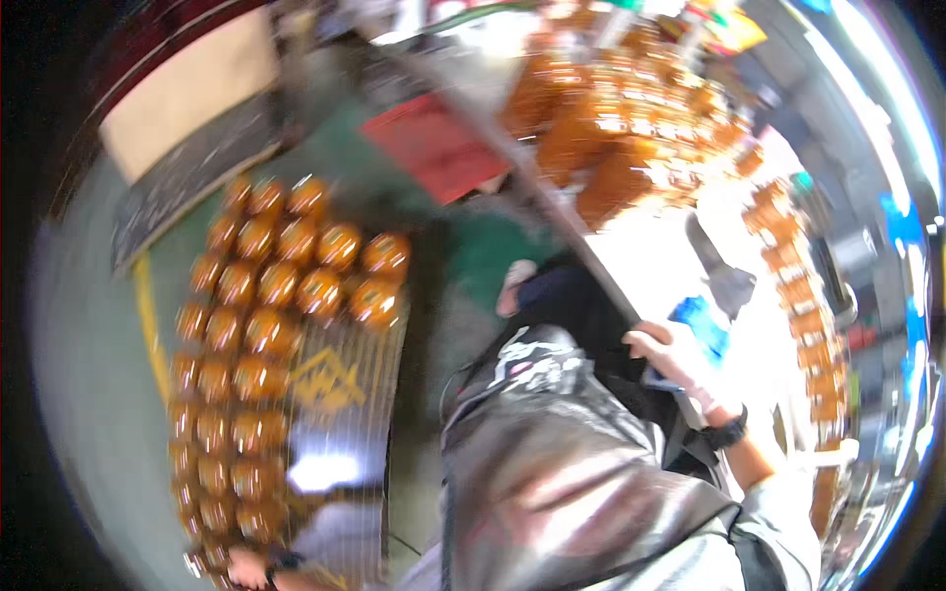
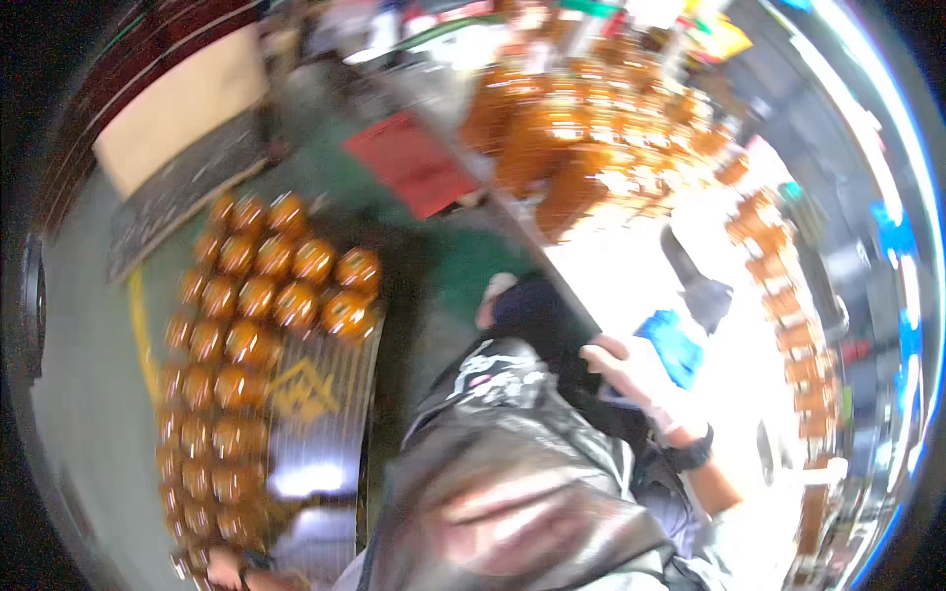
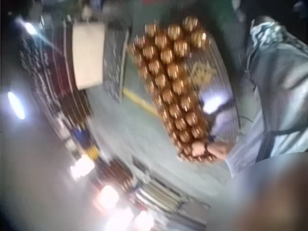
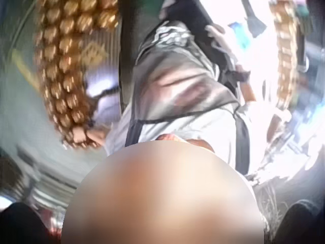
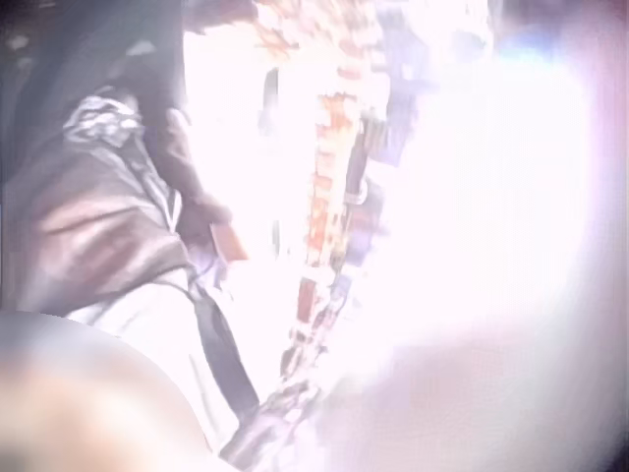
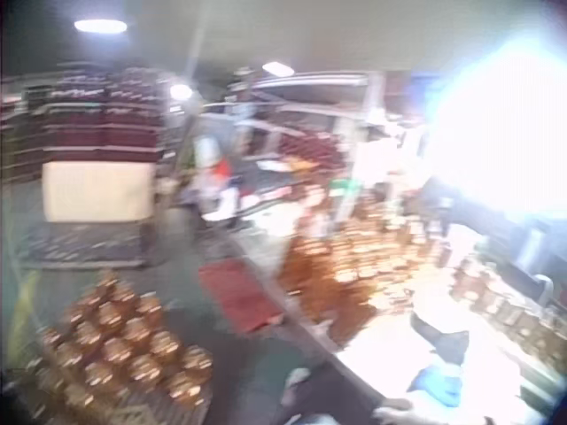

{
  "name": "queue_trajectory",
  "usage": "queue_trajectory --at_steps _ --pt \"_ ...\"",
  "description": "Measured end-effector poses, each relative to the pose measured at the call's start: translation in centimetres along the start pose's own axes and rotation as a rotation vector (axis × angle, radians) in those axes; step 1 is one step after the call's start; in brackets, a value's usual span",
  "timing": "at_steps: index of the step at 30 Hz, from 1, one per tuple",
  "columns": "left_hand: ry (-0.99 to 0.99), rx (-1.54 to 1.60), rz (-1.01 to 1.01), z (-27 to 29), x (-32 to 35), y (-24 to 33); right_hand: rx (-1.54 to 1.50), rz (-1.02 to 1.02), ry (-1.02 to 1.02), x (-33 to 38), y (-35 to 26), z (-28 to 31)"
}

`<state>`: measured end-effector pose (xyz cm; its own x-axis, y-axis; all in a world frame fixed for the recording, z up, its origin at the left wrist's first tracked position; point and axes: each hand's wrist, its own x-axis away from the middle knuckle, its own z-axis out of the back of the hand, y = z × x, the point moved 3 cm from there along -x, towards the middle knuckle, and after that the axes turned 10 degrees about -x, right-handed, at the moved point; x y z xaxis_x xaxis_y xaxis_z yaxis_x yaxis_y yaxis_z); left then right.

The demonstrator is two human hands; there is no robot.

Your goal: Applying labels and wiping down brown ceramic bottles in a factory setting.

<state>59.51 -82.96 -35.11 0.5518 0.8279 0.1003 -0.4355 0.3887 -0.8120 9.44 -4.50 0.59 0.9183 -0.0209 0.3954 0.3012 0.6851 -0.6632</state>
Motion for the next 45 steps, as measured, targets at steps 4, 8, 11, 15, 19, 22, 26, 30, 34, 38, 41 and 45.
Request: queue_trajectory --at_steps 4,8,11,15,19,22,26,30,34,38,41,45 --pt "0.825 0.97 0.301 18.3 -7.9 4.2 -0.088 0.039 0.069 2.0 2.1 2.1" --pt "0.643 1.604 -0.052 55.5 -5.6 9.4 -0.184 0.083 0.097 3.7 2.6 4.9" --pt "0.646 1.901 -0.585 74.1 0.6 18.1 -0.261 0.133 0.146 5.4 3.1 6.3" --pt "0.731 2.124 -1.087 93.4 4.6 21.0 -0.373 0.091 0.367 7.8 6.9 9.4" --pt "0.58 1.848 -1.408 111.8 2.1 19.9 -0.586 -0.006 0.582 9.9 11.4 12.2" --pt "0.371 1.339 -1.552 123.8 2.9 21.2 -0.62 -0.047 0.72 10.3 13.8 13.9" --pt "0.804 0.778 -1.427 134.6 5.3 26.5 -0.775 -0.091 0.776 9.0 15.4 14.6" --pt "0.624 0.611 -1.526 138.1 11.6 34.3 -0.725 -0.179 0.841 8.2 17.0 15.2" --pt "0.737 0.397 -1.417 140.2 8.3 42.2 -0.798 -0.249 0.84 7.7 18.7 15.0" --pt "0.65 0.319 -1.447 140.3 8.6 47.2 -0.761 -0.288 0.934 8.2 19.8 15.5" --pt "0.802 0.423 -1.481 140.2 9.8 47.6 -0.763 -0.331 0.939 8.1 19.4 16.1" --pt "0.617 0.458 -1.415 140.1 9.6 46.7 -0.745 -0.321 0.926 7.8 18.4 16.5"
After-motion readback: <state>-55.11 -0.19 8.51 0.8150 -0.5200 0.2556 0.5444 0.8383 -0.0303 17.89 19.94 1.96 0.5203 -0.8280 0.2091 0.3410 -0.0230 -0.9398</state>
